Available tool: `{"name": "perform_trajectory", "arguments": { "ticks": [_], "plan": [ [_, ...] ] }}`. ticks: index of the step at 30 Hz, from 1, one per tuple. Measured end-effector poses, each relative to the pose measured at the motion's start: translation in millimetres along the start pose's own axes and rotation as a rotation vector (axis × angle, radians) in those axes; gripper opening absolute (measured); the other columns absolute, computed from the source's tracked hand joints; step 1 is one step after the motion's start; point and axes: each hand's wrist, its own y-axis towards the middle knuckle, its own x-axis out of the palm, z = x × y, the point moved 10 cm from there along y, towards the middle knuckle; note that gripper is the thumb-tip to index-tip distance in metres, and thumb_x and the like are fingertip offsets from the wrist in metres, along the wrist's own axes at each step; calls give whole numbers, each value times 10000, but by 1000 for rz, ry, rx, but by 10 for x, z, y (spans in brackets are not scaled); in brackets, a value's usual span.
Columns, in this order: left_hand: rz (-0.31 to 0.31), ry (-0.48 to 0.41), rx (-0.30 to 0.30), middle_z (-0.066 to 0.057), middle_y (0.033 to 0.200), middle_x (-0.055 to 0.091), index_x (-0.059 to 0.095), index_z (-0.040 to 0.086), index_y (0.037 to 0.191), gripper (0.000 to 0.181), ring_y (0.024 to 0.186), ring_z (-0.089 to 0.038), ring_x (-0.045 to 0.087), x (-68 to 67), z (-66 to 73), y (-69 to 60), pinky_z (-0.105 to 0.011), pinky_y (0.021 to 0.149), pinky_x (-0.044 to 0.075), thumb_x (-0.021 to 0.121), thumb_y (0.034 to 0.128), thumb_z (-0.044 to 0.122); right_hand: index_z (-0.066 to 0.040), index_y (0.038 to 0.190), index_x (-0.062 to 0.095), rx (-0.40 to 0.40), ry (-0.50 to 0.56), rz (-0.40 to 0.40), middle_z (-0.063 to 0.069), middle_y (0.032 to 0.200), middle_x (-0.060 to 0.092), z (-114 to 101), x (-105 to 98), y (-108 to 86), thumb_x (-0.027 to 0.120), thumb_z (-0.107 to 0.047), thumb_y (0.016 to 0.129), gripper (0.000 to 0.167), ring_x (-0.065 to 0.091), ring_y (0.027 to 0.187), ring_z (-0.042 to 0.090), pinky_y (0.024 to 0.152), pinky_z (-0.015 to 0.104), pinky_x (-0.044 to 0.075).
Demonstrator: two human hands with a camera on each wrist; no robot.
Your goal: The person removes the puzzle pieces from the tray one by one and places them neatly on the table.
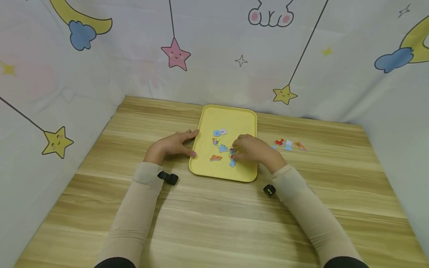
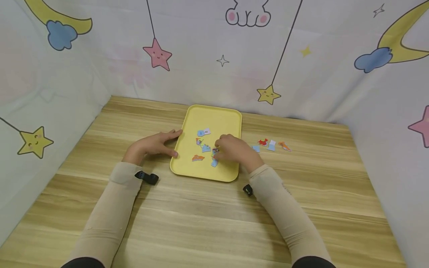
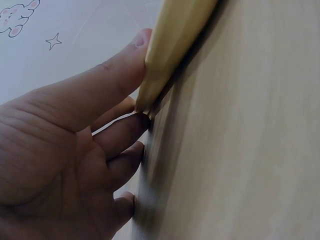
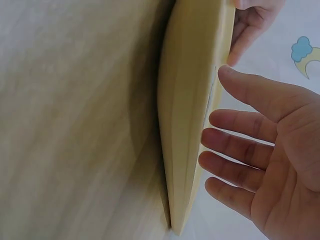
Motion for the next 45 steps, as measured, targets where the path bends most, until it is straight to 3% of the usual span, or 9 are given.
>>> {"name": "perform_trajectory", "arguments": {
  "ticks": [8, 16, 23, 32, 45],
  "plan": [
    [-2, 3, 15, -171, 1760, 60, 222, 204, 1700, 1017, 1565, -545, -85, 5, -13, -5, -652, 1258, -20, 849, 912, 345, -34, 1073, 761, -25, -8, -20, 75, 1035, 673, -97, 84, 63, 826, -277, 937, 286, 584, 955, 229, 889, 380, 509],
    [-5, -2, 16, -173, 1760, 56, 219, 203, 1700, 1019, 1564, -543, -98, 10, -7, -12, -654, 1256, -23, 851, 911, 331, 18, 1292, 720, 2, 4, -48, 121, 1207, 675, -140, 118, 40, 876, -367, 883, 582, 612, 1115, 271, 1007, 414, 513],
    [-7, 0, 23, -184, 1757, 58, 219, 194, 1699, 1011, 1561, -547, -94, 17, 4, 7, -649, 1258, -23, 845, 917, 335, 3, 1367, 681, 38, -4, -84, 97, 1222, 649, -132, 158, 18, 934, -388, 811, 726, 588, 1128, 265, 1012, 411, 506],
    [-6, 0, 7, -176, 1760, 51, 213, 204, 1701, 1008, 1553, -561, -108, 15, -15, 21, -675, 1247, -21, 840, 923, 341, 14, 1373, 673, 38, 6, -110, 122, 1257, 637, -176, 153, -10, 920, -318, 835, 678, 585, 1165, 279, 1033, 420, 502],
    [-10, -11, 1, -181, 1759, 44, 215, 198, 1699, 1013, 1561, -540, -116, 13, 18, -8, -668, 1252, -16, 847, 918, 324, -1, 1381, 670, 25, -28, -88, 122, 1299, 635, -145, 151, -19, 837, -300, 878, 608, 585, 1199, 284, 1045, 426, 505]
  ]
}}
